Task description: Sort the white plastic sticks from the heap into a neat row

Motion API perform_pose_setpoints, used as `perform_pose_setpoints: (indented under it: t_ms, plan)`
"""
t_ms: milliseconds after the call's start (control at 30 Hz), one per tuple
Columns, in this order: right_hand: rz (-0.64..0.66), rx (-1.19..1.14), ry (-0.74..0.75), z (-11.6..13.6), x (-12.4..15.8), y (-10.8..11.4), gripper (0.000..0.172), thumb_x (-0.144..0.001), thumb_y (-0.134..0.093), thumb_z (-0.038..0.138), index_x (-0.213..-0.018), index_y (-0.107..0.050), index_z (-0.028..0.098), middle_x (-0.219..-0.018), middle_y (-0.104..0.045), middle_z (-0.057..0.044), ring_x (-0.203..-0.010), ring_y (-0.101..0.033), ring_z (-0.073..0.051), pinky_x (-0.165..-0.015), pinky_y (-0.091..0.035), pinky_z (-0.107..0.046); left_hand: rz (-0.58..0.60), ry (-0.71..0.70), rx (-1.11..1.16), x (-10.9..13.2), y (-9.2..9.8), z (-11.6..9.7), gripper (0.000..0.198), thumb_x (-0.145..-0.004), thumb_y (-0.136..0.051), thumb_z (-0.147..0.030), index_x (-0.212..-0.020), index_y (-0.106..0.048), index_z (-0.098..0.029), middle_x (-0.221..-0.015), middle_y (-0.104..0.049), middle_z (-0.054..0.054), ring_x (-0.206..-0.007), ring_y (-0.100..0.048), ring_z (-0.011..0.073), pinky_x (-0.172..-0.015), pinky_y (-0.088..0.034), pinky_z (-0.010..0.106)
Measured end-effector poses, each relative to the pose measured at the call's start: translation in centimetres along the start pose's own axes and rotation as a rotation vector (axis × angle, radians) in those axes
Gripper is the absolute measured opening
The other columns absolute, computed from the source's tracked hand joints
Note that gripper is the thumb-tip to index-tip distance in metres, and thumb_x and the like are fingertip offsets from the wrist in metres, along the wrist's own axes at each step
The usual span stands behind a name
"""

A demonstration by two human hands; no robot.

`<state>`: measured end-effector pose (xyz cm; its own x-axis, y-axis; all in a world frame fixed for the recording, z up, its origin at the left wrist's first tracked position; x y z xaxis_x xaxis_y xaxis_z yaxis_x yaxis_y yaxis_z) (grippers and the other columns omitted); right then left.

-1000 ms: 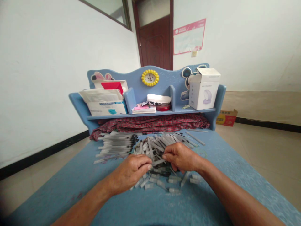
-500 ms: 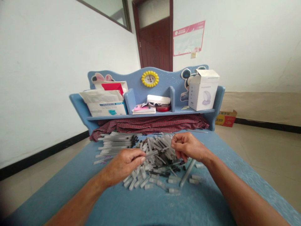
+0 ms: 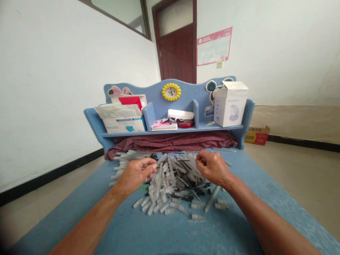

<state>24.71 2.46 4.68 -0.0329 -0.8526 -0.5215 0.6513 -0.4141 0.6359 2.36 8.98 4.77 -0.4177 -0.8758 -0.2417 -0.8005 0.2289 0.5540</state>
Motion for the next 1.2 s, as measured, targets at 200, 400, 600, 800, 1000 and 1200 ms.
perform_pose_setpoints:
  t_ms: [200,400,600,800,1000,1200]
  plan:
    - [0.225,0.066,0.037,1.3,0.7,-1.4,0.021,-0.079,-0.054,0.033,-0.066,-0.056,0.016,-0.049,-0.049,0.004,-0.044,-0.042,-0.008,-0.045,-0.029,-0.020,0.092,0.094,0.190,0.5,-1.6,0.4,0.023,-0.070,-0.055,-0.032,-0.081,-0.060,-0.012,-0.062,-0.060,-0.001,-0.049,-0.051,0.0092,-0.043,-0.038,0.018]
    - [0.092,0.142,0.267,4.1,1.4,-1.3,0.029,-0.082,-0.056,0.034,-0.103,-0.059,0.014,-0.079,-0.064,-0.005,-0.067,-0.057,-0.015,-0.062,-0.042,-0.026,0.279,0.116,0.229,1.8,-4.4,-0.2,0.022,-0.071,-0.057,-0.032,-0.078,-0.060,-0.012,-0.062,-0.060,0.000,-0.048,-0.050,0.0074,-0.041,-0.037,0.016]
    - [0.262,0.304,0.544,7.8,3.1,-3.3,0.024,-0.092,-0.044,0.030,-0.102,-0.061,0.016,-0.081,-0.063,-0.007,-0.073,-0.057,-0.017,-0.066,-0.039,-0.029,0.465,0.119,0.259,3.2,-6.5,-0.9,0.023,-0.074,-0.056,-0.034,-0.077,-0.061,-0.012,-0.062,-0.060,0.001,-0.048,-0.051,0.0070,-0.041,-0.037,0.015]
    - [0.261,0.282,0.462,6.2,2.4,-2.9,0.025,-0.093,-0.042,0.030,-0.089,-0.062,0.016,-0.071,-0.061,-0.004,-0.065,-0.055,-0.014,-0.061,-0.037,-0.026,0.427,0.035,0.118,2.0,-3.5,-1.4,0.030,-0.077,-0.054,-0.040,-0.083,-0.065,-0.013,-0.068,-0.063,0.001,-0.057,-0.056,0.0100,-0.050,-0.041,0.018]
    - [0.265,0.262,0.347,4.5,1.6,-2.4,0.024,-0.091,-0.045,0.031,-0.082,-0.062,0.017,-0.067,-0.060,-0.002,-0.059,-0.053,-0.012,-0.056,-0.033,-0.023,0.376,0.007,-0.034,1.2,-1.3,-0.7,0.027,-0.073,-0.060,-0.035,-0.087,-0.066,-0.012,-0.060,-0.056,-0.003,-0.055,-0.051,0.0103,-0.052,-0.039,0.019]
    - [0.377,0.287,0.326,5.7,1.6,-2.2,0.024,-0.088,-0.049,0.033,-0.080,-0.064,0.016,-0.064,-0.061,-0.002,-0.058,-0.051,-0.011,-0.054,-0.030,-0.022,0.394,-0.149,-0.181,2.0,-2.5,-3.4,0.028,-0.083,-0.046,-0.033,-0.076,-0.066,-0.014,-0.058,-0.053,-0.003,-0.054,-0.049,0.0093,-0.051,-0.035,0.018]
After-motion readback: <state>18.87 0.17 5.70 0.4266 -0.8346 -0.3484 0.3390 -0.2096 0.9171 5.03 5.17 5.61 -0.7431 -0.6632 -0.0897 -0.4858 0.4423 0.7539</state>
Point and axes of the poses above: each hand's wrist, its own x-axis away from the middle knuckle, its own y-axis out of the back of the hand, z = x × y, the point moved 8 cm from there along -x, towards the middle knuckle
